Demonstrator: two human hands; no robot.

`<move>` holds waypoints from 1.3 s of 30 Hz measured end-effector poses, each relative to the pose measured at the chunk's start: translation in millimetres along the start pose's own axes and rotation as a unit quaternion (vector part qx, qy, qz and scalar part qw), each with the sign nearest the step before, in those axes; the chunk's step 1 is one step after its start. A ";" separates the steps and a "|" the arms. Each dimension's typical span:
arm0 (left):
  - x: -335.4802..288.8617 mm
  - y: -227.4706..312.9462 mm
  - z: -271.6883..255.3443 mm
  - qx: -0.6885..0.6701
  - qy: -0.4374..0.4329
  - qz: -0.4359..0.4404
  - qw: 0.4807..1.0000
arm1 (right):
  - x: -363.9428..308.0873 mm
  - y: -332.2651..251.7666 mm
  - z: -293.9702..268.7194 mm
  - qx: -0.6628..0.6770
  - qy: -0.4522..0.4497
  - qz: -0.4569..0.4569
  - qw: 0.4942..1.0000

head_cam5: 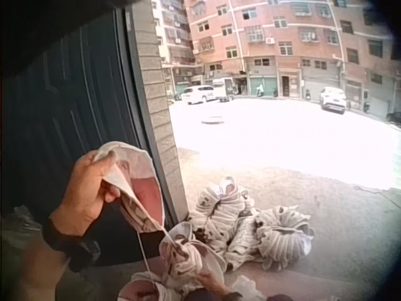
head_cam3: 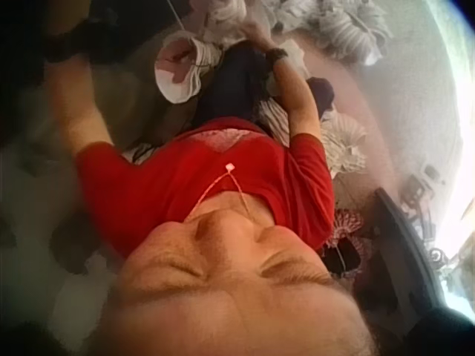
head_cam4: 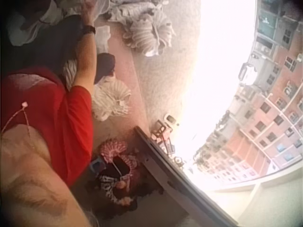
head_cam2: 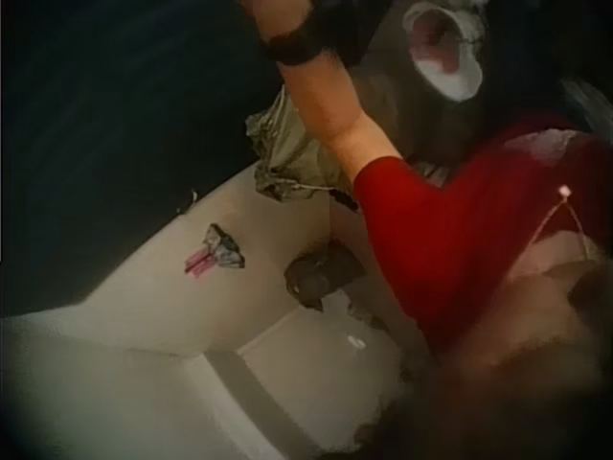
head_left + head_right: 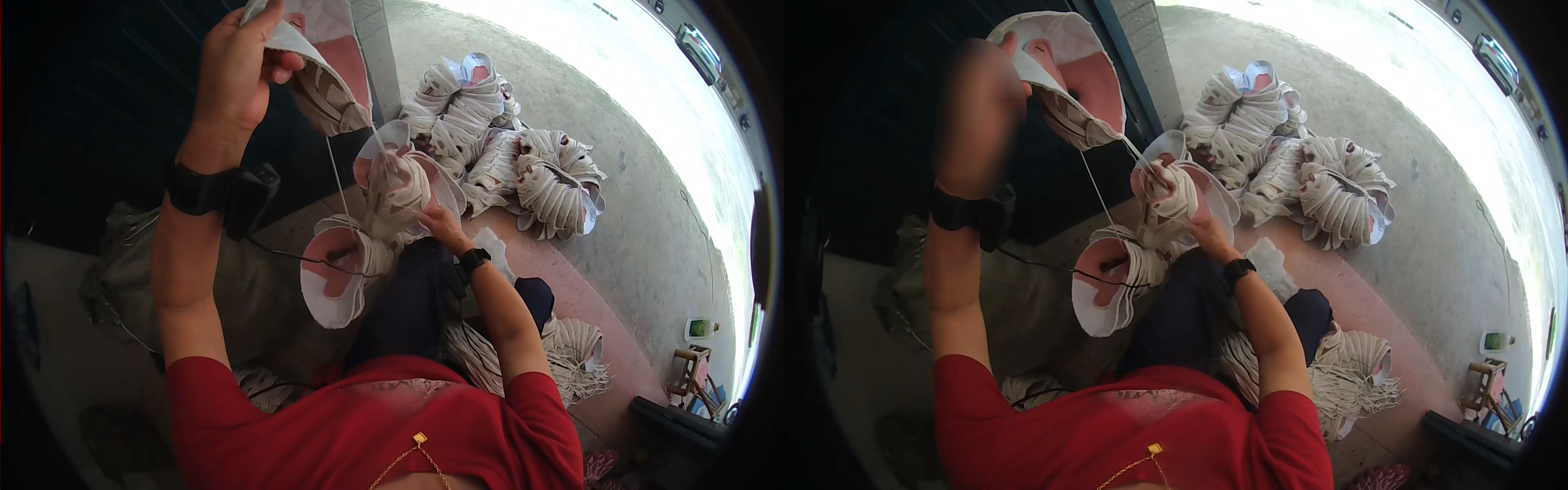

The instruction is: Threading shoelaces into white athletic shoes while sitting in a workspace.

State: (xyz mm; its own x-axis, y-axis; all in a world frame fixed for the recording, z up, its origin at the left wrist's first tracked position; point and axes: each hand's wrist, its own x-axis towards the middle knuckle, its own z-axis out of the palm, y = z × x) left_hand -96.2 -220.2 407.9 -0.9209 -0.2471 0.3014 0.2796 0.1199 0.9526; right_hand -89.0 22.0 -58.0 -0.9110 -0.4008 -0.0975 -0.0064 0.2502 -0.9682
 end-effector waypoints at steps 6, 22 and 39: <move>-3.8 3.4 -46.0 -0.015 0.069 0.009 0.997 | 3.4 -128.7 -34.3 0.055 -0.069 0.053 0.995; -14.8 72.1 -71.9 0.003 0.096 0.074 0.993 | 9.9 -101.3 66.7 0.333 0.025 0.029 0.942; -173.6 -415.5 -88.8 0.091 -0.140 -0.295 0.941 | 0.7 -217.5 -103.0 0.328 0.056 0.068 0.941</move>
State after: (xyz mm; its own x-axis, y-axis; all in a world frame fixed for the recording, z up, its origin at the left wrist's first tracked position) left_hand -28.4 -312.5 -36.6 -0.9435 -0.0620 -0.3256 -0.3312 0.2109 0.9197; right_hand -130.8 58.1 176.2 -0.9231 -0.2994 -0.2414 0.3353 -0.3191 -0.8864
